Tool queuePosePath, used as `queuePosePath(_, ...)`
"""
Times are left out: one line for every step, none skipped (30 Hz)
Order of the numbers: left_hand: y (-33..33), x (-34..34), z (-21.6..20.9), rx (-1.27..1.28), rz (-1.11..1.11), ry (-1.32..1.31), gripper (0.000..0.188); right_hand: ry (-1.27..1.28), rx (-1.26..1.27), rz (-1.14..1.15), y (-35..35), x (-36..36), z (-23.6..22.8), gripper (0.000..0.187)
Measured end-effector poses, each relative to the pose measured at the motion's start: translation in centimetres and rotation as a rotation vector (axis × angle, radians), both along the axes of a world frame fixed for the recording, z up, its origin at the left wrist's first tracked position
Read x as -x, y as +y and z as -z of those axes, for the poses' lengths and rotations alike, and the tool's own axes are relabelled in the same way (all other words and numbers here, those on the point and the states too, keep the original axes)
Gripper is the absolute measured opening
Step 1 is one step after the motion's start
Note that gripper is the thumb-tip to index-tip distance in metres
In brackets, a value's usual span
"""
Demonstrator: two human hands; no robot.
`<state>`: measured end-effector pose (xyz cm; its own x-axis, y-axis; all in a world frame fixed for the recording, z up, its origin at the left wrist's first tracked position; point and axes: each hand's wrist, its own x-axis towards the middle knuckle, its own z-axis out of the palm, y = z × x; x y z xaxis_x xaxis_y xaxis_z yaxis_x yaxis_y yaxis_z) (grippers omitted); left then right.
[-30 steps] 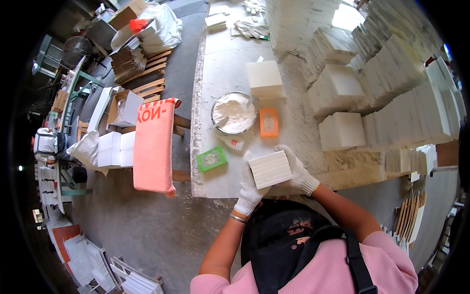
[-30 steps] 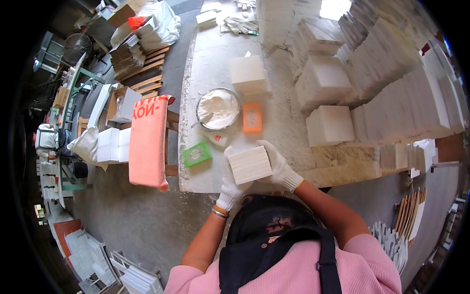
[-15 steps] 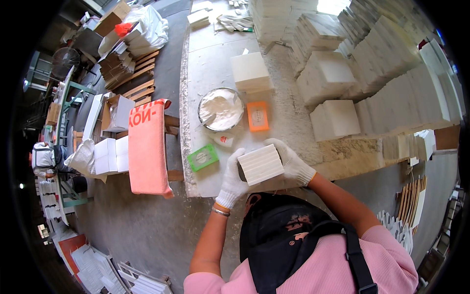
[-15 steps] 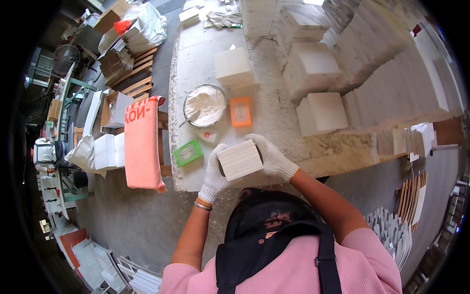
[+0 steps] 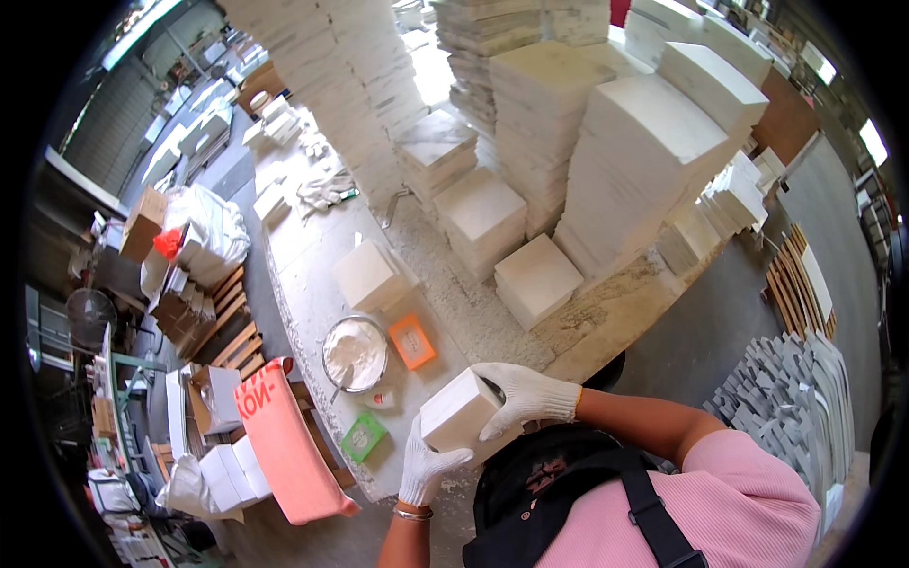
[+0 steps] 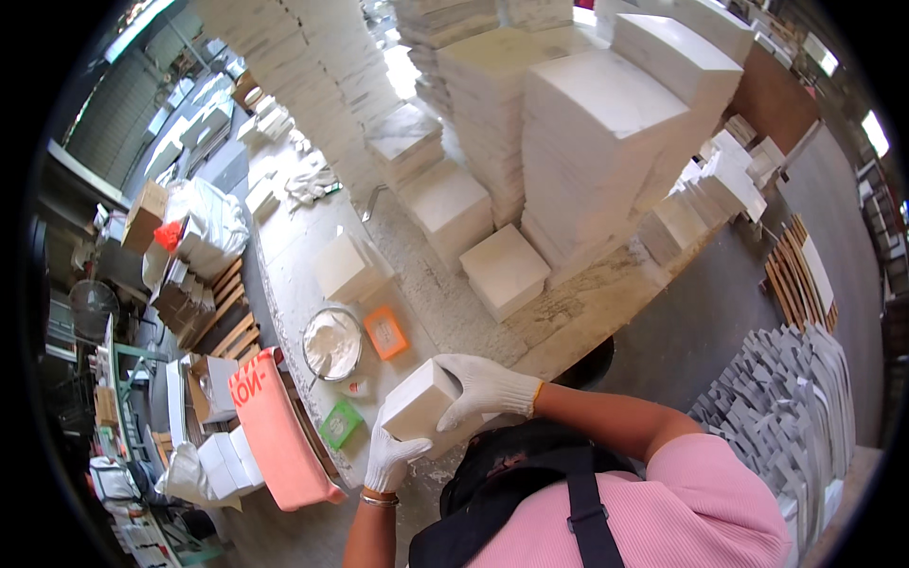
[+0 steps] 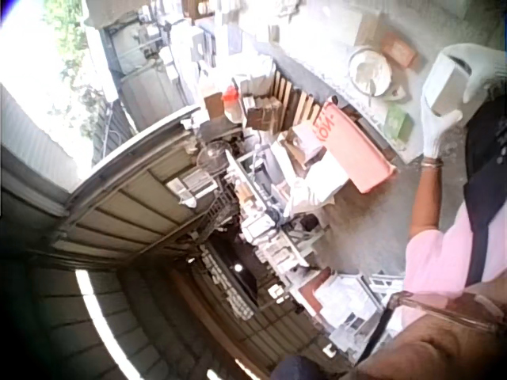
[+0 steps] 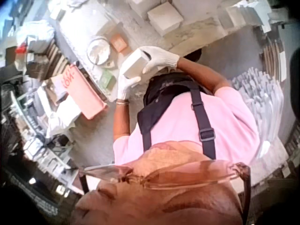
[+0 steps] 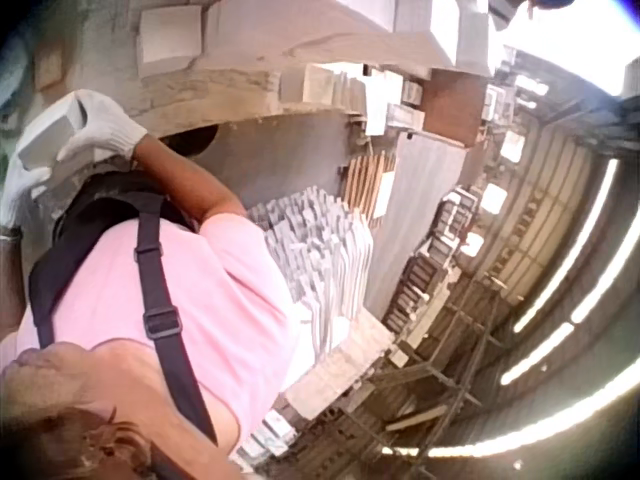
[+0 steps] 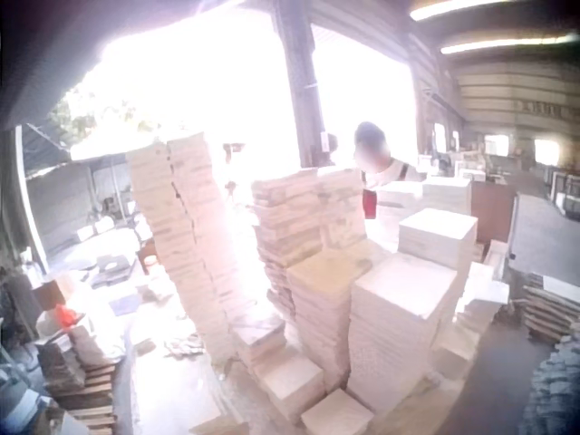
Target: The person picks up white rectangular blocks from a table and stacks them onto a nearby rack. The person handles the blocks one at a time, placing them in neat rows. The workspace is a workshop with stacks of materials and tools visible.
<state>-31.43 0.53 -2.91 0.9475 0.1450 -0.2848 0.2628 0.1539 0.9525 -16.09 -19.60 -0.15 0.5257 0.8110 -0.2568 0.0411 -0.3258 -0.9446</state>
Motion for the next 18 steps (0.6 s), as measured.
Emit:
queuePosePath(-0.4,-0.8,-0.9,0.070,0.008,0.002,0.096,-0.007,0.001,0.029,-0.6,-0.3,-1.6,0.084)
queuePosePath(-0.8,-1.6,-2.4,0.112,0.027,-0.003,0.093,-0.011,-0.002,0.048,-1.0,-0.9,-3.2,0.083)
queuePosePath(-1.3,-2.9,-3.9,0.159,0.050,-0.011,0.090,-0.017,0.001,0.072,-1.6,-1.6,-4.3,0.081)
queuePosePath(-1.7,-4.4,-5.0,0.207,0.073,-0.018,0.087,-0.092,0.007,0.100,-2.1,-2.3,-4.5,0.079)
queuePosePath(-1.8,-5.6,-5.6,0.225,0.097,-0.013,0.085,-0.004,-0.048,0.145,-2.6,-2.9,-5.5,0.076)
queuePosePath(-1.9,-6.8,-6.1,0.243,0.121,-0.008,0.084,0.085,-0.102,0.189,-3.1,-3.5,-7.0,0.073)
queuePosePath(-2.2,-8.2,-6.5,0.264,0.147,-0.003,0.082,0.172,-0.154,0.235,-3.6,-4.2,-8.0,0.070)
queuePosePath(-3.1,-9.6,-7.4,0.294,0.135,-0.054,0.066,0.195,-0.202,0.283,-4.0,-4.9,-8.6,0.072)
queuePosePath(-3.3,-11.1,-7.3,0.340,0.149,-0.027,0.062,0.216,-0.250,0.333,-4.5,-5.5,-9.1,0.074)
queuePosePath(-2.9,-12.0,-6.8,0.380,0.146,0.000,0.058,0.242,-0.302,0.364,-4.5,-6.1,-9.5,0.077)
queuePosePath(-2.8,-13.1,-6.3,0.423,0.158,0.027,0.055,0.156,-0.251,0.399,-5.0,-6.9,-9.2,0.079)
queuePosePath(-3.2,-14.2,-5.9,0.438,0.156,-0.003,0.048,0.068,-0.200,0.444,-5.8,-8.0,-8.4,0.082)
queuePosePath(-3.6,-15.2,-5.5,0.454,0.155,-0.033,0.041,-0.020,-0.148,0.489,-6.6,-8.6,-7.9,0.085)
queuePosePath(-3.9,-15.9,-5.2,0.468,0.149,-0.053,0.035,-0.029,-0.142,0.541,-6.9,-8.3,-8.4,0.086)
queuePosePath(-4.2,-16.4,-5.2,0.511,0.103,-0.026,0.032,-0.040,-0.135,0.593,-7.3,-8.1,-8.9,0.087)
queuePosePath(-4.6,-16.9,-5.2,0.552,0.056,0.001,0.028,-0.079,-0.144,0.652,-7.7,-7.4,-9.5,0.086)
queuePosePath(-5.0,-17.3,-5.2,0.592,0.013,0.032,0.025,-0.116,-0.152,0.716,-8.1,-6.6,-9.5,0.085)
queuePosePath(-5.1,-17.7,-5.0,0.599,0.011,0.050,0.025,-0.083,-0.176,0.759,-8.6,-5.7,-8.9,0.078)
